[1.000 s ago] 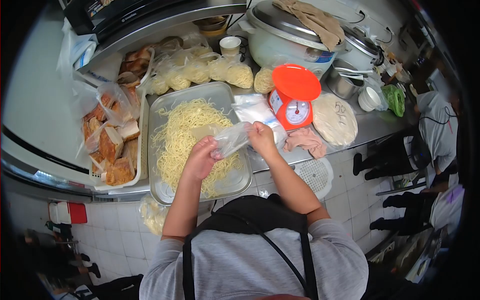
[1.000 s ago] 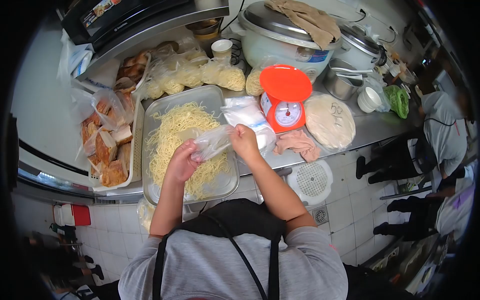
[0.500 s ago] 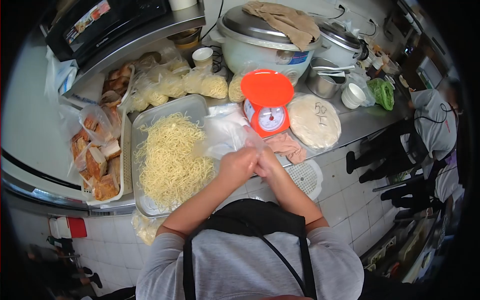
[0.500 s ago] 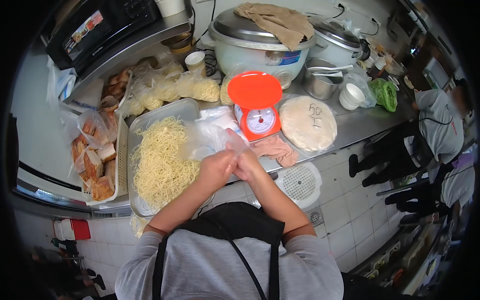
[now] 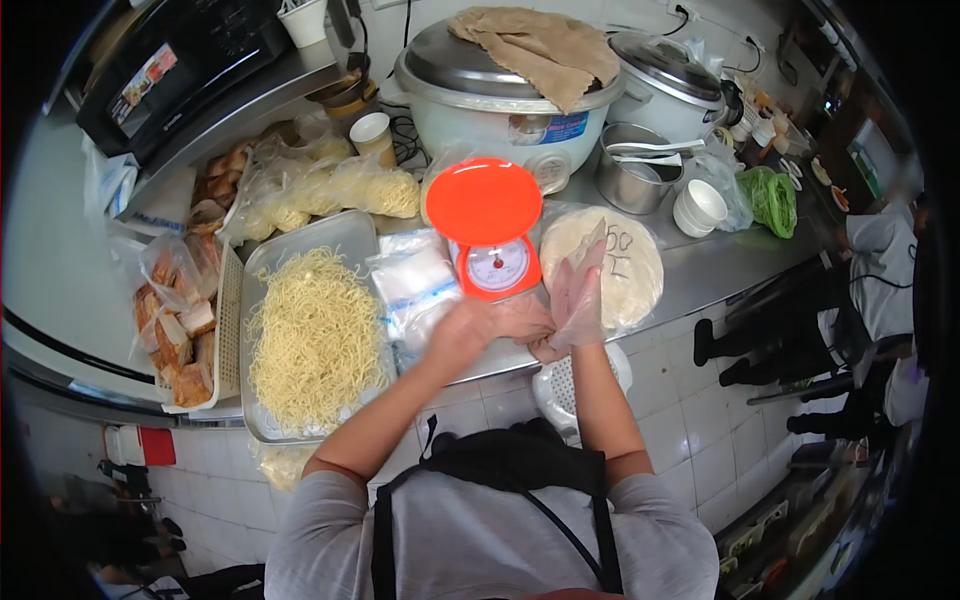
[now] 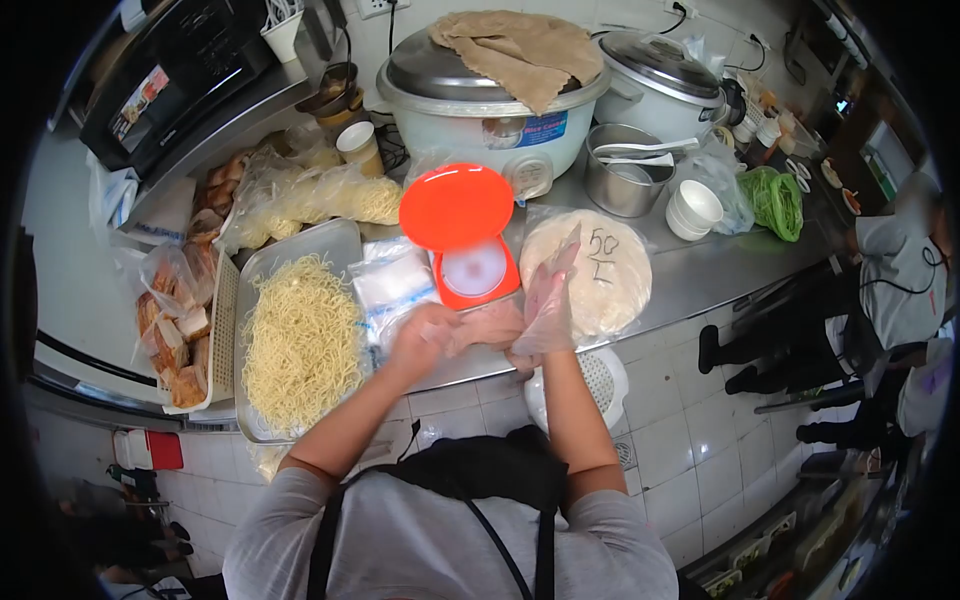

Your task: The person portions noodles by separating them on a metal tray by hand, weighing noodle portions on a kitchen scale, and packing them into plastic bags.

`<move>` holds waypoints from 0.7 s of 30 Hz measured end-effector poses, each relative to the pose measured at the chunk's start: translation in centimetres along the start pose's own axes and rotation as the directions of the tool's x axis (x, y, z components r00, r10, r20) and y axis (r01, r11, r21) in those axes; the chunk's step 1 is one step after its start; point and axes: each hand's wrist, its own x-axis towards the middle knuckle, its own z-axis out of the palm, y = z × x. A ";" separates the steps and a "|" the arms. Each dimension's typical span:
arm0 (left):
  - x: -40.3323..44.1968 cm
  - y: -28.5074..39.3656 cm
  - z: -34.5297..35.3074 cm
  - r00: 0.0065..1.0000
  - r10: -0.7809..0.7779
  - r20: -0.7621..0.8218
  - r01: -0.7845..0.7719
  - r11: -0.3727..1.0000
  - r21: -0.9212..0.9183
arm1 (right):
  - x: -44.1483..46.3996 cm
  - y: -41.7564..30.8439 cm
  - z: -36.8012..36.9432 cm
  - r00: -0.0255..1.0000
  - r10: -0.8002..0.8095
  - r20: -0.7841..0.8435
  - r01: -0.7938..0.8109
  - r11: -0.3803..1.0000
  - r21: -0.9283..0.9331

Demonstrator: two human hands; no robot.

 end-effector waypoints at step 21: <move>5.6 -10.3 3.2 0.843 -0.532 -0.082 0.511 0.839 -0.187 | 0.1 2.4 -1.1 0.933 -0.004 0.360 0.308 0.525 -0.793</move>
